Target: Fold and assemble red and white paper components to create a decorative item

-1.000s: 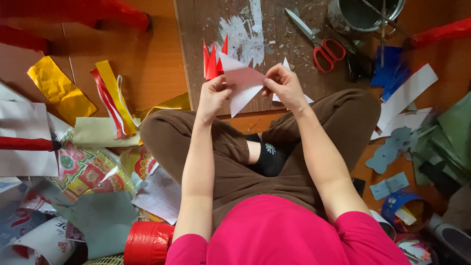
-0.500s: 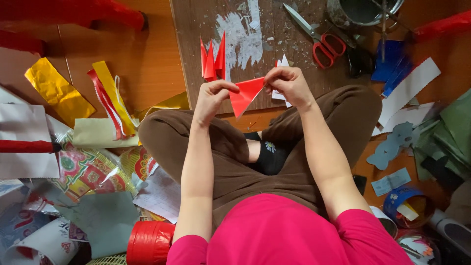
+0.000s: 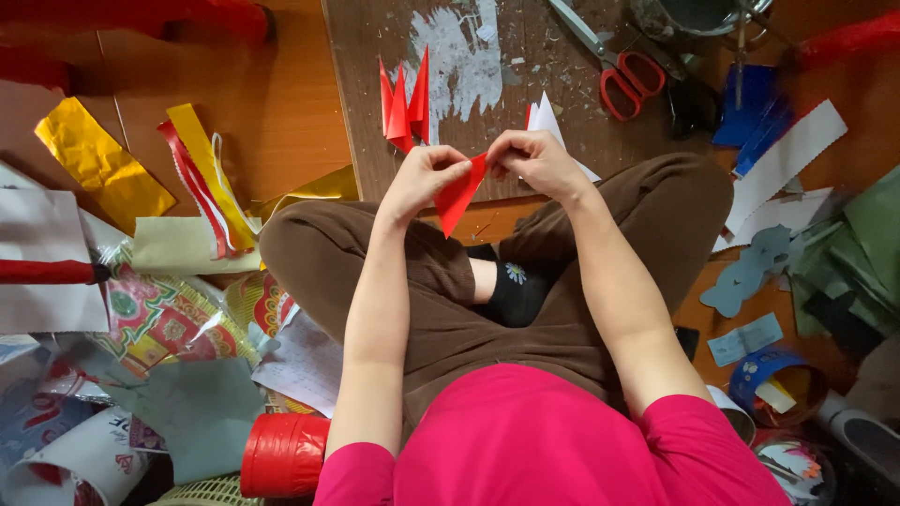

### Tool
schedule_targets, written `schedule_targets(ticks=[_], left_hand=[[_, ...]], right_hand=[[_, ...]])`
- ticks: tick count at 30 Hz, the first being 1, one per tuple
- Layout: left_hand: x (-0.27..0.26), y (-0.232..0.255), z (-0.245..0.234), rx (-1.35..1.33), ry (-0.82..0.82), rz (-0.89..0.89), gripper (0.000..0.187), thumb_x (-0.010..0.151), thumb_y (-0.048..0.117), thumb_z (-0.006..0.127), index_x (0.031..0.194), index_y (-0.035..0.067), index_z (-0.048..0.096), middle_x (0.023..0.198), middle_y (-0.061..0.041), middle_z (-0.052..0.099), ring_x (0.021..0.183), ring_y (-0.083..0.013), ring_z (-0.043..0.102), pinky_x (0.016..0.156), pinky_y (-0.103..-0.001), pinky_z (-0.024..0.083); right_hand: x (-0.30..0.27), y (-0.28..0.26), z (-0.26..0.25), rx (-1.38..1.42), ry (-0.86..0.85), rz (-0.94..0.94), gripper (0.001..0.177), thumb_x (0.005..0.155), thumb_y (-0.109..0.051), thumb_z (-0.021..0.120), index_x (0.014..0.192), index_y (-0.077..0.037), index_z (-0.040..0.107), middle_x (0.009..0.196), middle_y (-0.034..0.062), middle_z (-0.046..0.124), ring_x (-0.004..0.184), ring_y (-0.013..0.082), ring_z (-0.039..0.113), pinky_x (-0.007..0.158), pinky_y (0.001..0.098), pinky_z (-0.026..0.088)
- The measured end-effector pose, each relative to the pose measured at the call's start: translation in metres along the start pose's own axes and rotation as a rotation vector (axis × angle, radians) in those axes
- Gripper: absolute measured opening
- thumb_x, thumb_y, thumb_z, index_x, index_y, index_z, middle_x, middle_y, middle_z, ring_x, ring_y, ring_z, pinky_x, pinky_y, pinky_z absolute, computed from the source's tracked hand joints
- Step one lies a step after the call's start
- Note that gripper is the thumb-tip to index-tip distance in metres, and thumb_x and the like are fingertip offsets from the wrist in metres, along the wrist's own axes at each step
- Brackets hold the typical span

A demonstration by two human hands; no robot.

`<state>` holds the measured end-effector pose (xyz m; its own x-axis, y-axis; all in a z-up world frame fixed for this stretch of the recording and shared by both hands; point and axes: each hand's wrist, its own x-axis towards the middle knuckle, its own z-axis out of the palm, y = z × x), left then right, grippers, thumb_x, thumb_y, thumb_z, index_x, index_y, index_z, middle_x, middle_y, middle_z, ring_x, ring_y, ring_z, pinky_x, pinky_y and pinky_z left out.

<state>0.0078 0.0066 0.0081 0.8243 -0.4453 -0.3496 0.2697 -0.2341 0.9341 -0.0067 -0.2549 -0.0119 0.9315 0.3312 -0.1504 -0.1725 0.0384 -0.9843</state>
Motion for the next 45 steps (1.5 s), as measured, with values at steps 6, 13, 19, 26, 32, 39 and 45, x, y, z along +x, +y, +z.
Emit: schedule_targets(ticks=[6,13,19,26,32,39,45], left_hand=[[0.012,-0.025,0.002,0.004,0.091,0.037,0.008,0.099,0.017,0.081,0.103,0.014,0.086,0.086,-0.005,0.079,0.085,-0.0098,0.069,0.077,-0.029,0.057],[0.025,-0.043,0.014,-0.08,0.319,-0.009,0.014,0.102,0.026,0.081,0.106,0.013,0.086,0.087,-0.003,0.078,0.086,-0.0091,0.067,0.078,-0.027,0.056],[0.024,-0.038,0.013,-0.083,0.36,-0.015,0.017,0.101,0.029,0.085,0.107,0.014,0.087,0.09,-0.005,0.082,0.087,-0.0087,0.071,0.079,-0.028,0.058],[0.025,-0.034,0.015,-0.093,0.369,-0.019,0.014,0.098,0.024,0.084,0.105,0.013,0.088,0.09,-0.005,0.082,0.088,-0.0088,0.07,0.08,-0.027,0.057],[0.028,-0.043,0.02,-0.09,0.368,-0.028,0.016,0.096,0.024,0.086,0.106,0.012,0.088,0.089,-0.007,0.083,0.086,-0.01,0.071,0.079,-0.028,0.057],[0.026,-0.037,0.023,-0.055,0.392,-0.035,0.017,0.095,0.024,0.086,0.105,0.011,0.088,0.087,-0.008,0.082,0.084,-0.011,0.072,0.076,-0.03,0.058],[0.021,-0.032,0.03,-0.046,0.344,-0.007,0.01,0.095,0.02,0.085,0.102,0.014,0.088,0.085,-0.006,0.082,0.083,-0.0099,0.07,0.076,-0.028,0.058]], right_hand=[[0.005,-0.005,0.005,0.09,0.012,0.036,0.051,0.109,0.015,0.049,0.154,-0.009,0.052,0.113,0.0203,0.071,0.09,0.0231,0.075,0.08,0.0382,0.069],[0.005,0.048,0.04,-0.012,0.03,0.279,0.025,0.113,-0.029,0.07,0.103,-0.007,0.074,0.078,0.0094,0.076,0.06,0.0085,0.062,0.054,0.0208,0.052],[0.006,0.029,0.05,-0.115,-0.008,0.213,0.023,0.11,-0.021,0.073,0.091,-0.008,0.075,0.071,0.0029,0.071,0.063,0.0088,0.06,0.06,0.025,0.047],[0.006,0.041,0.044,-0.167,-0.047,0.23,0.023,0.11,-0.024,0.073,0.092,-0.01,0.076,0.073,0.0029,0.075,0.069,0.0096,0.066,0.065,0.0258,0.048],[0.005,0.039,0.045,-0.195,-0.054,0.244,0.024,0.11,-0.026,0.073,0.092,-0.011,0.078,0.071,0.001,0.075,0.067,0.0086,0.064,0.064,0.0255,0.047],[0.005,0.048,0.04,-0.174,-0.073,0.244,0.02,0.11,-0.024,0.073,0.097,-0.01,0.078,0.073,0.0025,0.076,0.071,0.0101,0.066,0.068,0.0275,0.049],[0.013,0.035,0.039,-0.034,0.262,0.177,0.018,0.104,-0.024,0.084,0.115,-0.01,0.079,0.088,0.0008,0.077,0.079,0.007,0.068,0.065,0.0223,0.055]])
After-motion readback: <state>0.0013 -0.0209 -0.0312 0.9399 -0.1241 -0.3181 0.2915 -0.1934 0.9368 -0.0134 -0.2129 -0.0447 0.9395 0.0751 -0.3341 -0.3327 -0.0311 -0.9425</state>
